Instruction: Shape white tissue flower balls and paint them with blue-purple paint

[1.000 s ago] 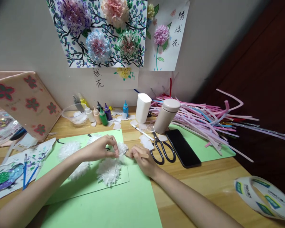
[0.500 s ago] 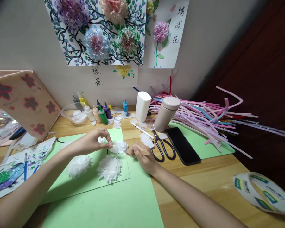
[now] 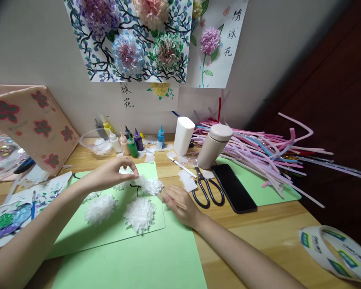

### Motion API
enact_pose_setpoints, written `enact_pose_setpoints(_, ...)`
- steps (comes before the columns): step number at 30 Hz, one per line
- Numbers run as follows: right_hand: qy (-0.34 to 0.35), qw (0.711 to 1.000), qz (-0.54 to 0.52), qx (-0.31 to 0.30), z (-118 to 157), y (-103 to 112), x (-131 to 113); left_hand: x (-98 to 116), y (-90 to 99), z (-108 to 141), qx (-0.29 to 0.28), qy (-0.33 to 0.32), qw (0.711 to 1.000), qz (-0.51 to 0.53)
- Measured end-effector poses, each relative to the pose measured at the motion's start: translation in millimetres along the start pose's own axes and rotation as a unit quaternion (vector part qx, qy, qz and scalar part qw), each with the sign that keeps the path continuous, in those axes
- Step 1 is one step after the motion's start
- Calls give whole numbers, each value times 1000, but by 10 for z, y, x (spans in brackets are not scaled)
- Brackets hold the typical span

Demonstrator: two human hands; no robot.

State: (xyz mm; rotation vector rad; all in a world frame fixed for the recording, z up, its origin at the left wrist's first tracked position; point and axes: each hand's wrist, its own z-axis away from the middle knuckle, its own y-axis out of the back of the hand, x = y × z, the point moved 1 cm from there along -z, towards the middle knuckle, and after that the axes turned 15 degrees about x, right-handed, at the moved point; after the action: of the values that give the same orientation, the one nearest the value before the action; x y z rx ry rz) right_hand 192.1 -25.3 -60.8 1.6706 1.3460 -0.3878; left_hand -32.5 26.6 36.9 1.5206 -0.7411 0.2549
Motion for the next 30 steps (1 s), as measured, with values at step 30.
enact_pose_setpoints(30,-8,1000,-5,-27,-48,-3,-30,-55,-654,21,46,-63,996,-50)
